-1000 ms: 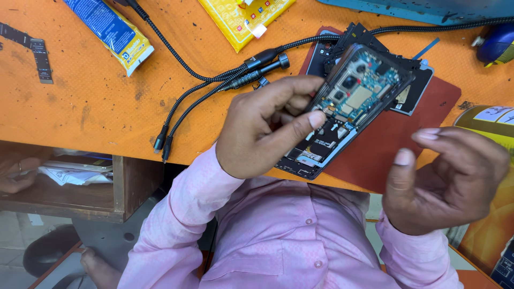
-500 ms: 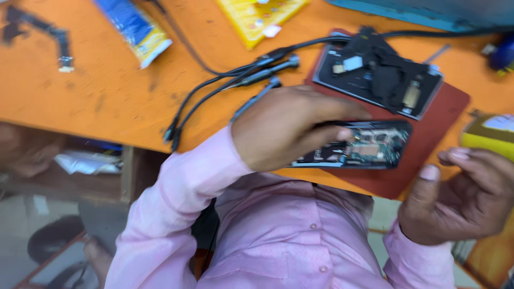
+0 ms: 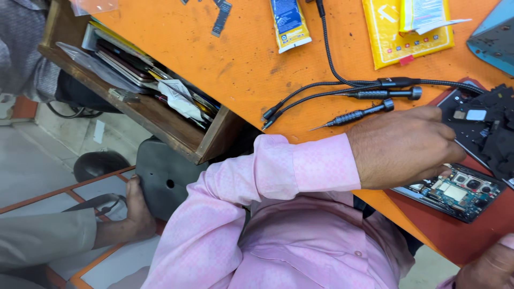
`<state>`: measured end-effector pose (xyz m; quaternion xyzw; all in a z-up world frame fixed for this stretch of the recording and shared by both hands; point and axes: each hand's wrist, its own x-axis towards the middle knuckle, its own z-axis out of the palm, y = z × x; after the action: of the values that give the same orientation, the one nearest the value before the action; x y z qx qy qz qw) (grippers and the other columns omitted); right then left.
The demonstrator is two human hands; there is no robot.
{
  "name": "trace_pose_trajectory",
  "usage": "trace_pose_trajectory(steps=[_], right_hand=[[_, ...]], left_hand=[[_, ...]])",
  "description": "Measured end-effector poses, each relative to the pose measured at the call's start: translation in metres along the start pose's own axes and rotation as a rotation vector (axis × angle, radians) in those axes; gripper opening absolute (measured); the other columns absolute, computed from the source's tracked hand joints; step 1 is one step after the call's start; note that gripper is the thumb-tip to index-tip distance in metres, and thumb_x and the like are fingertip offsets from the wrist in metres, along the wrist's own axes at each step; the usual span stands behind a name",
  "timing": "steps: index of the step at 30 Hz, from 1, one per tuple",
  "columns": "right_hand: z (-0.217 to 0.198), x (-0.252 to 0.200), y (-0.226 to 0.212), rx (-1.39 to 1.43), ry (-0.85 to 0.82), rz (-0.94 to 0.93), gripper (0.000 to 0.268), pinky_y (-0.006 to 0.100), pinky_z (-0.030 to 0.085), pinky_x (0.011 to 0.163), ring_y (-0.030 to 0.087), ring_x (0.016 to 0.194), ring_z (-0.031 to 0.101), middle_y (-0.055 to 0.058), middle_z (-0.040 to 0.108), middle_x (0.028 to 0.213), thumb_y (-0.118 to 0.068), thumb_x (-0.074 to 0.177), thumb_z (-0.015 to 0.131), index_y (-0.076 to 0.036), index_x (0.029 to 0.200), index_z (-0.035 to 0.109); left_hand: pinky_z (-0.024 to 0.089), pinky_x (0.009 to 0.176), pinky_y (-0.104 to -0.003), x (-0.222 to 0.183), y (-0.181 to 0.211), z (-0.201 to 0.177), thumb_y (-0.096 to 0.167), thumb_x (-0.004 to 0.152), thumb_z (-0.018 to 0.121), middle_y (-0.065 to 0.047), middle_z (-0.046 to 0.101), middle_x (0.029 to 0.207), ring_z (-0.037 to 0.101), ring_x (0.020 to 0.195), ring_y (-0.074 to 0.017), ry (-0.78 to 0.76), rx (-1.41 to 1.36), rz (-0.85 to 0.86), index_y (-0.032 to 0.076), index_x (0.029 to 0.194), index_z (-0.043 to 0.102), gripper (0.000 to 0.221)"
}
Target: The person disassembles a mobile phone by hand, prying up internal ribbon cables and removing a black internal component before reassembling the phone housing.
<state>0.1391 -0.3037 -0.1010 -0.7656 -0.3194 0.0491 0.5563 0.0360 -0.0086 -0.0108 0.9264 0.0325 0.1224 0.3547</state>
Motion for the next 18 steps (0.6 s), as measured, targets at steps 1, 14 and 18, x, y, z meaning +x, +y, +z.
trace_pose_trajectory(steps=[1,14,18], right_hand=[[-0.001,-0.001,0.004,0.003,-0.003,0.004,0.025,0.031,0.051,0.105,0.023,0.119,0.062,0.018,0.06,0.128,-0.01,0.12,0.056,0.009,0.136,0.055],[-0.026,-0.007,0.033,-0.008,-0.02,0.022,0.023,0.032,0.053,0.105,0.023,0.118,0.062,0.016,0.06,0.128,-0.01,0.12,0.05,0.007,0.135,0.054],[-0.025,-0.009,0.036,0.004,-0.028,0.025,0.022,0.032,0.053,0.105,0.023,0.118,0.062,0.016,0.06,0.128,-0.01,0.121,0.049,0.007,0.134,0.054]], left_hand=[[0.056,0.087,-0.041,-0.003,0.001,-0.002,0.031,0.089,0.07,-0.002,0.072,0.096,0.066,0.103,-0.0276,0.024,-0.021,-0.004,0.014,0.099,0.074,0.02],[0.055,0.089,-0.042,-0.145,-0.078,-0.178,0.022,0.09,0.091,-0.013,0.074,0.114,0.07,0.103,-0.0322,0.514,0.611,-0.481,0.004,0.121,0.072,0.04],[0.055,0.08,-0.044,-0.18,-0.106,-0.207,0.02,0.082,0.096,-0.018,0.074,0.105,0.069,0.095,-0.0351,0.561,0.714,-0.544,-0.001,0.112,0.071,0.045]])
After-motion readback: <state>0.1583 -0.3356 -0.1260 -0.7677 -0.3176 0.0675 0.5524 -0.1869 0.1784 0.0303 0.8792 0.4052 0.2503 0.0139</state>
